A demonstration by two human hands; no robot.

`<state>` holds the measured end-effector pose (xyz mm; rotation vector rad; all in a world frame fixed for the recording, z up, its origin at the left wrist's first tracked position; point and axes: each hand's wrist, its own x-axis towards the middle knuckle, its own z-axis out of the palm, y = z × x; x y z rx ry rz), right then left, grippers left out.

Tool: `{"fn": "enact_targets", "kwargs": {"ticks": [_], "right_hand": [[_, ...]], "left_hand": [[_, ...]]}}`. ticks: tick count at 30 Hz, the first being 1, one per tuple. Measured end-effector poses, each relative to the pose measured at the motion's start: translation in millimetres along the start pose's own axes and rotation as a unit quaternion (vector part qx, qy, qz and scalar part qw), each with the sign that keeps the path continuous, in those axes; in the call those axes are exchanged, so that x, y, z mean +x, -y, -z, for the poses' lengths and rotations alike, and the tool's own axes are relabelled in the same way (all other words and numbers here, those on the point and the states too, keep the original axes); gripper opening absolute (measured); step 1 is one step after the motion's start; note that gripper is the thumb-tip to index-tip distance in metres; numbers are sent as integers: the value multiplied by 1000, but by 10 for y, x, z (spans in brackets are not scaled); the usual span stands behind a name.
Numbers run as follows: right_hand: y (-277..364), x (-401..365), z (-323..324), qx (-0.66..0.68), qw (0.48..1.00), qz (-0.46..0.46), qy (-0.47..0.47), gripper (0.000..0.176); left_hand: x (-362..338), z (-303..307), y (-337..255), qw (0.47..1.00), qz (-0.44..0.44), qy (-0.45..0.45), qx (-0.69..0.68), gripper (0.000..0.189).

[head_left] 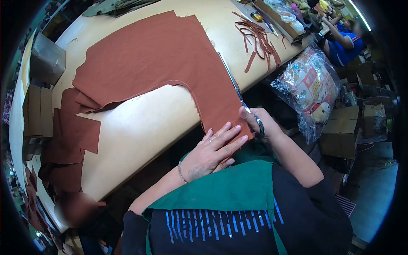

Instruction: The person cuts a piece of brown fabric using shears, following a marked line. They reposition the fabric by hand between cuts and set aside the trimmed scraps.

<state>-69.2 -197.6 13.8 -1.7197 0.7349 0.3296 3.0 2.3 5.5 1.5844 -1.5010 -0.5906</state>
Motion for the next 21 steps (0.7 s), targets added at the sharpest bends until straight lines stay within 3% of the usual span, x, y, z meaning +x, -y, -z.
{"fn": "enact_targets", "kwargs": {"ticks": [2,6,9,11,12,13,14,16,18,19,21], "right_hand": [[-55,-22,-2,47,999,-2,12,68],[-156,-117,54,120,992,-27,37,67],[-132,-196,172,125,991,-28,27,66],[-149,-191,259,101,995,-10,-4,65],[-198,-137,303,82,996,-6,-29,65],[-228,-105,362,36,998,1,-41,64],[-235,-86,388,28,999,6,-45,64],[-234,-53,385,29,998,9,-56,62],[-286,1,353,28,998,-4,-62,62],[-316,15,348,7,998,37,-50,53],[-222,-42,364,-36,999,24,-31,55]], "left_hand": [[-15,8,-3,1000,9,6,-12,50],[-36,11,62,999,-5,7,-31,55],[18,329,37,992,-46,73,94,69],[138,632,318,999,-22,2,47,74],[289,785,414,993,6,-63,98,66],[497,926,476,970,123,-50,206,58],[713,976,669,945,142,-73,286,55],[1069,981,913,905,202,-27,373,55],[1236,931,1048,883,260,-17,392,55],[1311,929,1110,870,288,-11,400,55],[1353,996,1212,855,319,-38,407,55]]}}
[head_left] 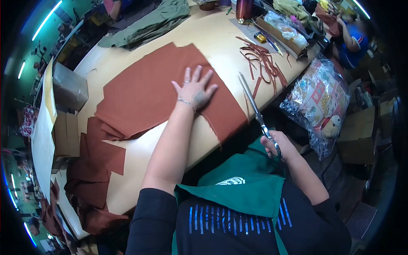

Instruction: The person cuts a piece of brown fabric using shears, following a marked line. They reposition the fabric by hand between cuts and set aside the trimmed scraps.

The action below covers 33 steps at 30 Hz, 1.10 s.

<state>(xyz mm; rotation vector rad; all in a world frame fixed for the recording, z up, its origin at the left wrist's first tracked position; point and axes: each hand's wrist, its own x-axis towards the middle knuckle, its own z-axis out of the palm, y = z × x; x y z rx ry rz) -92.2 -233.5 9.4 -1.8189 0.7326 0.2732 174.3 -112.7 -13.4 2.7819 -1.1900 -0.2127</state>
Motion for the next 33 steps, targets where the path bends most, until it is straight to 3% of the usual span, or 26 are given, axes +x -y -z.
{"fn": "enact_targets", "kwargs": {"ticks": [3,6,7,9,11,14,19,22,29,33], "right_hand": [[-17,63,25,-5,999,-1,38,58],[-36,79,113,28,996,-13,86,67],[-92,102,161,24,995,3,101,67],[-93,132,236,32,993,0,110,66],[-48,132,298,25,993,-4,111,65],[-17,229,364,-23,991,-7,135,64],[38,313,359,7,986,-31,162,65],[81,339,317,55,979,-82,180,57],[123,455,216,84,978,-68,177,63],[167,547,159,75,984,-50,157,67]], "left_hand": [[170,81,122,999,49,-2,-10,58],[16,40,134,996,-25,-82,0,68],[-143,104,57,993,-77,-89,-12,82],[-534,166,-170,983,-181,-37,-16,108],[-769,129,-405,979,-200,45,9,117],[-890,-32,-562,986,-163,43,5,89],[-934,-77,-573,985,-148,62,-63,64],[-930,-50,-501,975,-145,66,-157,60],[-936,-20,-377,924,-158,54,-344,53],[-947,-26,-375,931,-161,53,-323,53]]}}
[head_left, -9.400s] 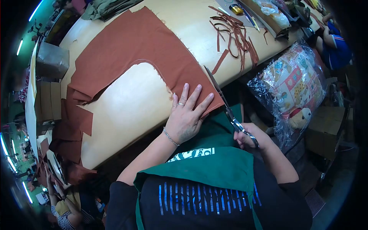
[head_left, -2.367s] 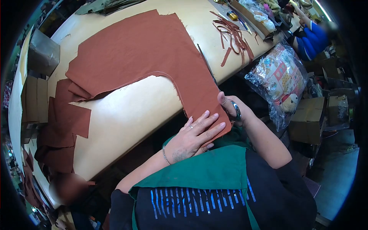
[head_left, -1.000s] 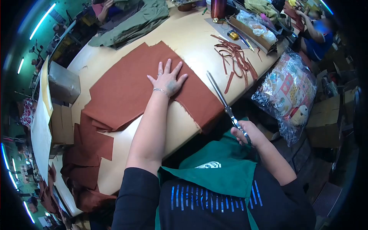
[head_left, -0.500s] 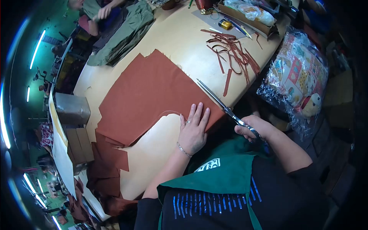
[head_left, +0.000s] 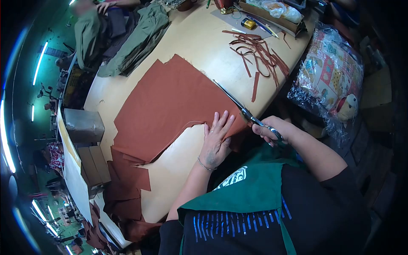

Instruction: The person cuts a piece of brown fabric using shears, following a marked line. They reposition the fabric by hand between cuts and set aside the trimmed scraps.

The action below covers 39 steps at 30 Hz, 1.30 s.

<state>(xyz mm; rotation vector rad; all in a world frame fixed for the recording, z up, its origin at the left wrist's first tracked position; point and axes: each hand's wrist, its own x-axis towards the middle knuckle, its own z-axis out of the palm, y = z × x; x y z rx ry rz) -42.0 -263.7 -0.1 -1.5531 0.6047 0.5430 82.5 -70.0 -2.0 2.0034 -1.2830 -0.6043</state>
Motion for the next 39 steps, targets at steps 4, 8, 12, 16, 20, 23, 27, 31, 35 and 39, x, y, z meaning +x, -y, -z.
{"fn": "enact_targets", "kwargs": {"ticks": [4,8,12,16,20,23,27,31,35,39], "right_hand": [[131,-37,-38,-18,999,2,-32,69],[93,-39,-44,-17,999,11,-44,68],[82,-64,-60,-25,999,20,-43,68],[50,-35,-40,-30,999,9,-33,66],[73,23,-22,-58,997,-1,-43,65],[112,28,-38,-41,998,6,-47,65],[111,17,-47,-41,998,7,-56,66],[99,13,-69,-51,996,2,-72,66],[118,1,-77,-74,994,-1,-84,67],[146,-15,-112,-67,994,7,-89,67]], "left_hand": [[1,3,9,1000,-1,3,-4,52],[-7,-8,34,1000,-5,-9,-23,52],[-5,11,16,999,-7,-10,-36,51],[-2,21,29,999,-6,-3,-44,49],[2,52,2,999,-3,5,-54,47],[-4,64,-13,998,-3,4,-62,46],[-5,59,14,997,-8,1,-73,45],[-17,52,63,996,-23,-7,-82,44],[-22,45,67,996,-29,-13,-87,44],[-26,45,63,995,-27,-14,-93,45]]}}
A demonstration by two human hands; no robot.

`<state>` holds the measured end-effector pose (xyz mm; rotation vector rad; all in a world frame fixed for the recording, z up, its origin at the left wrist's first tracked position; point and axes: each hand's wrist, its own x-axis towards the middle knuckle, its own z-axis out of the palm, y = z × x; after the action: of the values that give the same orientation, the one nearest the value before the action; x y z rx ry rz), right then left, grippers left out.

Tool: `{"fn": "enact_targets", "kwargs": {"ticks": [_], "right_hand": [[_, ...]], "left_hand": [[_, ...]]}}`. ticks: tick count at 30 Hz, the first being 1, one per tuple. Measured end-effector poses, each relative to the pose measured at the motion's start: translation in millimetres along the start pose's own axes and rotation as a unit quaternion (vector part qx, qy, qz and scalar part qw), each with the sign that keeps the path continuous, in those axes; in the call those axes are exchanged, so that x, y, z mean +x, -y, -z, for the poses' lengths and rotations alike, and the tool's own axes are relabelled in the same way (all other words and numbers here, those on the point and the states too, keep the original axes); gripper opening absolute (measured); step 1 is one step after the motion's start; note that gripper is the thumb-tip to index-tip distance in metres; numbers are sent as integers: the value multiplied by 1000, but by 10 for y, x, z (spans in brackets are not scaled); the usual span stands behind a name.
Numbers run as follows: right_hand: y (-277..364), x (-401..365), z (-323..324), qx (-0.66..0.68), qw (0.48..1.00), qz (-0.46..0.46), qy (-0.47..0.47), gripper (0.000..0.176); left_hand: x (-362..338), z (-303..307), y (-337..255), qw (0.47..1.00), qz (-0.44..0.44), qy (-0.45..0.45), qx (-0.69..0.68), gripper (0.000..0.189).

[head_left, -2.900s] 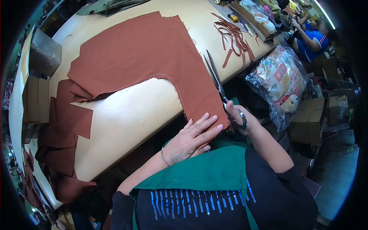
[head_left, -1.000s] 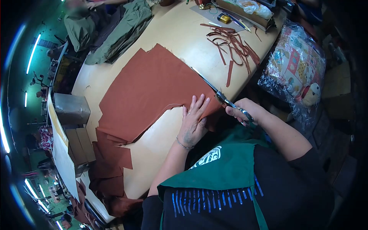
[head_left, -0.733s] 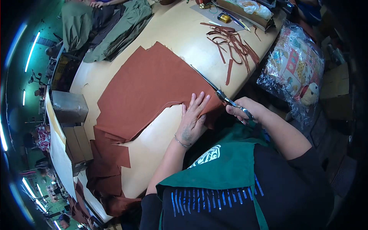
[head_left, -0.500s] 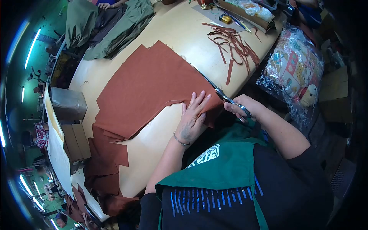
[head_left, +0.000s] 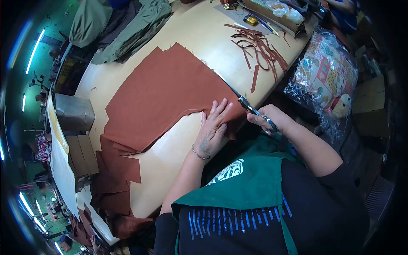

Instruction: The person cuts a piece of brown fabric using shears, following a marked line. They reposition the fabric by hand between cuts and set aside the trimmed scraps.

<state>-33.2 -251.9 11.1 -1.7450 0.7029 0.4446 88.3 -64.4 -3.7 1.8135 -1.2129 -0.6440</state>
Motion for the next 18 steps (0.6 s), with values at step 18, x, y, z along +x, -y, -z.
{"fn": "enact_targets", "kwargs": {"ticks": [18], "right_hand": [[-316,14,45,428,901,36,-62,67]], "left_hand": [[-15,48,-21,997,-36,6,68,50]]}}
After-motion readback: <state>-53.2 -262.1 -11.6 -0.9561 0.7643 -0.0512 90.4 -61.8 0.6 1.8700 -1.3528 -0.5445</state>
